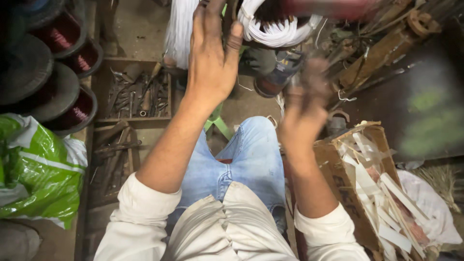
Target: The person winds white wire onto a cylindrical core using a hammer to tap the layers into place. They repeatedly pull wire from a spool, wrap it around the core, and compact it with the hammer, occasionally using a wooden stick to adjust the winding.
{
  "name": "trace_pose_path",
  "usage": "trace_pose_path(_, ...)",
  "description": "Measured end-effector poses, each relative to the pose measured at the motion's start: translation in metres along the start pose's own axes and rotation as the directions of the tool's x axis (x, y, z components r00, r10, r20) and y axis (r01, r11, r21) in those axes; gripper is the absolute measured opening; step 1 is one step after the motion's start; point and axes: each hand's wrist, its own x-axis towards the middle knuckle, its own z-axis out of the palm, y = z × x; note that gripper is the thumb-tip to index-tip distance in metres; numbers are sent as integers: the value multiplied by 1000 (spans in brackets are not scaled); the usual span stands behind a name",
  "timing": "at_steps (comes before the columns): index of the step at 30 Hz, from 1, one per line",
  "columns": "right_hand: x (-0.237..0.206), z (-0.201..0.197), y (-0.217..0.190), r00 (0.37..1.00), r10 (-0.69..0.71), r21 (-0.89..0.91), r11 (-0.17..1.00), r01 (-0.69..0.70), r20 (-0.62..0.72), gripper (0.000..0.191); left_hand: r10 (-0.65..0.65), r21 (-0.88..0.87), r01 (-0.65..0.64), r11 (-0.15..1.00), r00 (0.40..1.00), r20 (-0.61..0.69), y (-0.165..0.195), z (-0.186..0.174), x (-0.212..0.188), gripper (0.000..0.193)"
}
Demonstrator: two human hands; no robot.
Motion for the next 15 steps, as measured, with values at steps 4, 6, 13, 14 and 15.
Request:
trace_pose_path(4, 11, -22, -19, 970, 53, -167, 986, -13, 238, 48, 3, 87, -1, 996, 1000, -19, -4, 11, -5, 59)
trace_pose_path(6, 14, -36, -14, 986, -58, -93, 993, 73, 159, 44, -7, 150, 13, 989, 999, -43, -6, 18, -6, 64)
trace_pose_path(13, 11, -34, 22, 955, 134, -153, 984, -95, 265, 48, 24, 223, -3, 975, 995, -94, -11, 26, -8, 61)
trace_pose_path(14, 11, -34, 22, 922, 215, -207, 966, -153, 321, 50, 40, 231, -17, 973, 995, -96, -13, 25, -8, 60)
trace_pose_path(15, 11, -31, 20, 946, 189, -16, 981, -192, 262, 50, 19, 200, -4, 980, 997, -77, -14, 23, -8, 57)
